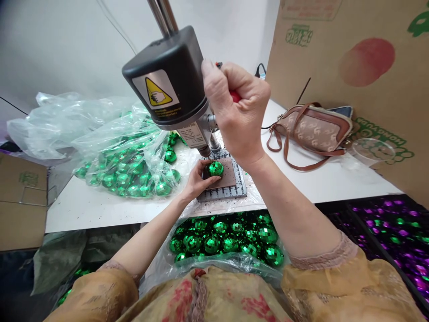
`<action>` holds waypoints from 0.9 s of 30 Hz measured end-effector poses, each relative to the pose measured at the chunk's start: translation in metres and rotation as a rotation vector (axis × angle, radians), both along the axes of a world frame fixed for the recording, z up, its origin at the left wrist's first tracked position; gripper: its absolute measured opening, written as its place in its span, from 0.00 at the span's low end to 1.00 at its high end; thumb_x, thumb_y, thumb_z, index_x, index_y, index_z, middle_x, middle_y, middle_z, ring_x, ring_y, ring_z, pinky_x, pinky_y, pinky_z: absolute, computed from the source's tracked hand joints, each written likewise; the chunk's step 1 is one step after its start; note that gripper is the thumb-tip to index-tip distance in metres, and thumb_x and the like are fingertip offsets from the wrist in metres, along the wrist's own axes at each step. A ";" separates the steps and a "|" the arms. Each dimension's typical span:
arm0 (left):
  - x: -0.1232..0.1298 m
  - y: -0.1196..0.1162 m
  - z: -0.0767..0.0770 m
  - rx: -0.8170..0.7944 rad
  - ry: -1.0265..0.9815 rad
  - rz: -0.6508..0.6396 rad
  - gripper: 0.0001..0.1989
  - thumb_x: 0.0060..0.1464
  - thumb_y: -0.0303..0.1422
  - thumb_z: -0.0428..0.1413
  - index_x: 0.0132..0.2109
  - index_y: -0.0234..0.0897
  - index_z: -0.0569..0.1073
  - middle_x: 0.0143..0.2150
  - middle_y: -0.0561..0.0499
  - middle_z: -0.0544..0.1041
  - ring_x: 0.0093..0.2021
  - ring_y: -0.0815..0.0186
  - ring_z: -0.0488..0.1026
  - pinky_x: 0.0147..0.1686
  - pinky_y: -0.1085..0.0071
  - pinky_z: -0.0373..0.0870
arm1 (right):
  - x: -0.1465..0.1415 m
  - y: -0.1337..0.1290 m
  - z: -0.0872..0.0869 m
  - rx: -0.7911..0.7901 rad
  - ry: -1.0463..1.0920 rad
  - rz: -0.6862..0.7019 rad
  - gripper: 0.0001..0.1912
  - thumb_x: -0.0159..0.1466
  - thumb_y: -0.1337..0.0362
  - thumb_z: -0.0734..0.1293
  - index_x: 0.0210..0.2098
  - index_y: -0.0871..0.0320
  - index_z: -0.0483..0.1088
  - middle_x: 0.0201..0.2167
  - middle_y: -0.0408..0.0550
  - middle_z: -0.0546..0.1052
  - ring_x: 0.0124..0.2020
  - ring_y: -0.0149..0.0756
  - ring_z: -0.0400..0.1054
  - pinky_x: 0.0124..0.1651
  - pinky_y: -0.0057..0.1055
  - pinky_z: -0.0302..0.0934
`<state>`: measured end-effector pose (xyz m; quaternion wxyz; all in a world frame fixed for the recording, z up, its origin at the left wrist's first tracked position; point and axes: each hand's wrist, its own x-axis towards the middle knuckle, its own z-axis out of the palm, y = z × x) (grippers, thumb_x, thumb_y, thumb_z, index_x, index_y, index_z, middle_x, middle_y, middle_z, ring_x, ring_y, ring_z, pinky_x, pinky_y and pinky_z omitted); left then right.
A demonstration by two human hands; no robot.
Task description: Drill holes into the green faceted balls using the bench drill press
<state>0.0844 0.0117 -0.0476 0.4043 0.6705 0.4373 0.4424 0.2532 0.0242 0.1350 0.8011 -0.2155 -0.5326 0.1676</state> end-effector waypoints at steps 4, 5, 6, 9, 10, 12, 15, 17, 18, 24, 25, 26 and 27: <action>0.000 0.000 0.001 -0.024 -0.029 -0.008 0.32 0.47 0.47 0.71 0.53 0.37 0.72 0.49 0.43 0.80 0.52 0.54 0.78 0.57 0.53 0.74 | -0.001 0.000 -0.010 0.052 0.005 -0.029 0.28 0.66 0.53 0.67 0.18 0.57 0.49 0.15 0.36 0.52 0.16 0.18 0.47 0.22 0.26 0.46; 0.000 0.000 0.001 -0.026 -0.041 -0.011 0.32 0.47 0.47 0.71 0.53 0.37 0.71 0.49 0.43 0.80 0.52 0.54 0.78 0.57 0.53 0.74 | -0.002 -0.001 -0.014 0.053 0.008 -0.047 0.28 0.67 0.54 0.66 0.18 0.57 0.49 0.15 0.36 0.52 0.16 0.18 0.49 0.22 0.26 0.46; 0.001 0.000 0.000 -0.028 -0.052 -0.012 0.32 0.47 0.47 0.70 0.54 0.37 0.71 0.49 0.43 0.80 0.52 0.54 0.78 0.57 0.53 0.74 | -0.003 -0.001 -0.018 0.059 0.016 -0.064 0.29 0.67 0.55 0.66 0.18 0.57 0.49 0.15 0.36 0.51 0.16 0.19 0.50 0.22 0.27 0.46; 0.001 -0.001 -0.003 -0.026 -0.068 -0.016 0.32 0.46 0.48 0.71 0.54 0.37 0.71 0.50 0.43 0.80 0.51 0.55 0.78 0.56 0.54 0.74 | -0.004 -0.004 -0.028 0.106 0.051 -0.076 0.30 0.67 0.58 0.67 0.18 0.57 0.46 0.14 0.37 0.48 0.15 0.21 0.50 0.21 0.31 0.43; 0.002 -0.001 -0.003 -0.020 -0.072 -0.014 0.32 0.46 0.48 0.71 0.53 0.38 0.71 0.50 0.43 0.80 0.51 0.56 0.78 0.56 0.55 0.74 | -0.004 -0.004 -0.031 0.126 0.060 -0.068 0.30 0.66 0.58 0.67 0.18 0.57 0.45 0.14 0.37 0.48 0.15 0.22 0.49 0.21 0.32 0.43; 0.002 -0.001 -0.004 -0.009 -0.074 -0.014 0.32 0.46 0.48 0.71 0.53 0.38 0.71 0.50 0.44 0.80 0.51 0.56 0.78 0.56 0.55 0.73 | -0.003 -0.004 -0.035 0.140 0.057 -0.044 0.31 0.66 0.58 0.67 0.19 0.57 0.43 0.14 0.37 0.46 0.14 0.22 0.46 0.20 0.33 0.43; 0.002 -0.001 -0.004 -0.010 -0.069 -0.018 0.32 0.47 0.48 0.70 0.53 0.38 0.70 0.50 0.44 0.80 0.53 0.55 0.78 0.58 0.54 0.72 | -0.002 -0.001 -0.041 0.144 0.038 -0.025 0.31 0.67 0.57 0.66 0.19 0.57 0.41 0.14 0.36 0.45 0.15 0.21 0.43 0.20 0.32 0.43; 0.002 -0.001 -0.004 -0.016 -0.073 -0.019 0.32 0.47 0.47 0.70 0.54 0.38 0.70 0.50 0.44 0.80 0.53 0.55 0.77 0.59 0.54 0.72 | -0.002 0.002 -0.044 0.179 0.039 -0.016 0.30 0.67 0.59 0.66 0.20 0.57 0.41 0.14 0.36 0.44 0.15 0.21 0.42 0.20 0.31 0.40; 0.002 -0.002 -0.005 -0.017 -0.079 -0.019 0.32 0.47 0.47 0.70 0.54 0.38 0.70 0.50 0.43 0.80 0.53 0.55 0.77 0.59 0.54 0.72 | -0.002 0.003 -0.045 0.201 0.044 -0.014 0.30 0.67 0.60 0.66 0.20 0.58 0.41 0.15 0.36 0.44 0.15 0.21 0.42 0.20 0.30 0.40; 0.002 -0.001 -0.007 -0.010 -0.077 -0.020 0.33 0.47 0.48 0.70 0.54 0.37 0.70 0.51 0.43 0.79 0.53 0.56 0.78 0.58 0.53 0.73 | -0.002 0.005 -0.050 0.212 0.071 -0.043 0.31 0.65 0.59 0.67 0.19 0.58 0.40 0.15 0.37 0.44 0.15 0.21 0.40 0.21 0.31 0.37; 0.002 0.000 -0.007 -0.008 -0.072 -0.017 0.33 0.47 0.48 0.70 0.54 0.37 0.70 0.51 0.43 0.79 0.53 0.55 0.77 0.58 0.53 0.73 | -0.002 0.004 -0.051 0.192 0.059 -0.049 0.31 0.65 0.57 0.67 0.19 0.58 0.40 0.15 0.37 0.44 0.16 0.22 0.40 0.21 0.32 0.37; 0.002 0.000 -0.007 -0.006 -0.069 -0.016 0.33 0.47 0.49 0.70 0.54 0.37 0.70 0.51 0.42 0.79 0.54 0.55 0.77 0.58 0.53 0.73 | -0.001 0.003 -0.052 0.171 0.046 -0.057 0.32 0.65 0.56 0.66 0.19 0.58 0.40 0.15 0.38 0.44 0.16 0.22 0.40 0.21 0.32 0.38; 0.002 -0.001 -0.008 -0.003 -0.070 -0.015 0.33 0.47 0.49 0.70 0.54 0.37 0.70 0.52 0.42 0.79 0.54 0.55 0.77 0.58 0.53 0.73 | 0.000 0.002 -0.052 0.153 0.035 -0.062 0.32 0.65 0.54 0.66 0.18 0.57 0.40 0.15 0.38 0.44 0.16 0.23 0.40 0.21 0.33 0.38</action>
